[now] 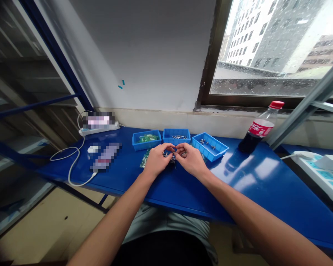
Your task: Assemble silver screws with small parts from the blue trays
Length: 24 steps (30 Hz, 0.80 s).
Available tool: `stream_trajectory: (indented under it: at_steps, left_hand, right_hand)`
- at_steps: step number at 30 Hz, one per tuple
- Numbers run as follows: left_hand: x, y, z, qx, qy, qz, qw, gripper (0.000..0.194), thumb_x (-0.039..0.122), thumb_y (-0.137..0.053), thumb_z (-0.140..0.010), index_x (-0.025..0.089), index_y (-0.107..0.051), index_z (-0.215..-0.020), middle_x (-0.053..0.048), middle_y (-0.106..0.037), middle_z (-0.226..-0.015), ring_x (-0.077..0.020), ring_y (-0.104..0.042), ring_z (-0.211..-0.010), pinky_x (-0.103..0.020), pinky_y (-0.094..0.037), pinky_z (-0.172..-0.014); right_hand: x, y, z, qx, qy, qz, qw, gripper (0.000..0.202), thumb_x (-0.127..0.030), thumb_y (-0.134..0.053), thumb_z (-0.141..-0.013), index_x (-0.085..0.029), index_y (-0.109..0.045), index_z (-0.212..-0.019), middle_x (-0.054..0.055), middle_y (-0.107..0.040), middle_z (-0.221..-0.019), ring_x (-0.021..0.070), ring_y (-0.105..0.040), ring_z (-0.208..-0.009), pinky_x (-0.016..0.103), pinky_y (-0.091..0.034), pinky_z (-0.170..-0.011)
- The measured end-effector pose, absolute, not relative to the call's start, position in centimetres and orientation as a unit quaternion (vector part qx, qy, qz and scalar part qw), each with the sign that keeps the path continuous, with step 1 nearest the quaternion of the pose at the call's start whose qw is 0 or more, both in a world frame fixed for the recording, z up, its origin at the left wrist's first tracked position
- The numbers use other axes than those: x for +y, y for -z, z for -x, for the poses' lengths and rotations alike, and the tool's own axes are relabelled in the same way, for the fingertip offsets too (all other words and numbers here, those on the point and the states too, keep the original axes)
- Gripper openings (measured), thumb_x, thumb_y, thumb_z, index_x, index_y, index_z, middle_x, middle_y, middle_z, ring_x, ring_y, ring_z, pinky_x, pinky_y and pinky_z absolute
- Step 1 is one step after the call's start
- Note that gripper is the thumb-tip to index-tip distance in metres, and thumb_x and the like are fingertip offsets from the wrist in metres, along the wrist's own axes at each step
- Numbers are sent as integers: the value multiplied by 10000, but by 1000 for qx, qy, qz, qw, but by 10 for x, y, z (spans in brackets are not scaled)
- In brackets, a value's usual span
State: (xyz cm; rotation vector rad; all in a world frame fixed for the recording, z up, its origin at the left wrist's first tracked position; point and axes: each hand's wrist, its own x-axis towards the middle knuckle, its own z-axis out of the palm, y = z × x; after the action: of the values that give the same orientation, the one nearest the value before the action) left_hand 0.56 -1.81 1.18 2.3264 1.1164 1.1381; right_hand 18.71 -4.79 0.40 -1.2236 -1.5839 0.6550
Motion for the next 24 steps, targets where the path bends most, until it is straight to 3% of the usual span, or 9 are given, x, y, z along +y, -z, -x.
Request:
stream_trajectory:
  at_steps: [5, 10, 13, 17, 24]
  left_hand:
    - [-20, -13, -6, 391, -408, -805, 180, 334, 70, -666, -862, 239, -669, -1150, -15, -796, -1053, -220, -745, -1012, -349, -568, -939]
    - [-21, -12, -8, 403, -429, -792, 164, 355, 179, -678, -920, 207, -636, -1271, -54, -780, -1150, -238, -714, -1098, -366, -550, -987]
    - [-21, -12, -8, 402, -416, -804, 137, 182, 286, -639, -985, 207, -724, -1126, -55, -789, -1099, -246, -698, -1070, -379, -538, -981]
    - [-20, -13, -7, 400, -386, -819, 144, 271, 396, -591, -1030, 224, -798, -1000, -44, -807, -983, -233, -715, -947, -354, -553, -872]
    - [-16, -9, -6, 408, -393, -810, 151, 217, 272, -694, -961, 230, -811, -1139, -45, -814, -1099, -241, -738, -1028, -369, -564, -944]
  right_hand:
    - [-48, -5, -186, -673, -264, 489, 489, 247, -298, -687, -860, -215, -667, -1091, 53, -738, -914, 204, -709, -807, 334, -608, -708]
    - [-46, -6, -188, -695, -198, 493, 484, 198, -210, -630, -829, -219, -715, -1008, 51, -707, -911, 203, -674, -779, 350, -593, -716]
    - [-47, -7, -188, -699, -167, 493, 491, 157, -218, -624, -846, -226, -733, -959, 63, -711, -938, 200, -657, -751, 362, -588, -713]
    - [-47, -7, -189, -678, -205, 490, 508, 151, -252, -647, -857, -219, -723, -983, 73, -737, -951, 211, -683, -779, 357, -599, -711]
    - [-44, -4, -192, -671, -249, 488, 500, 168, -278, -647, -881, -226, -746, -1006, 68, -763, -1043, 223, -737, -877, 381, -623, -814]
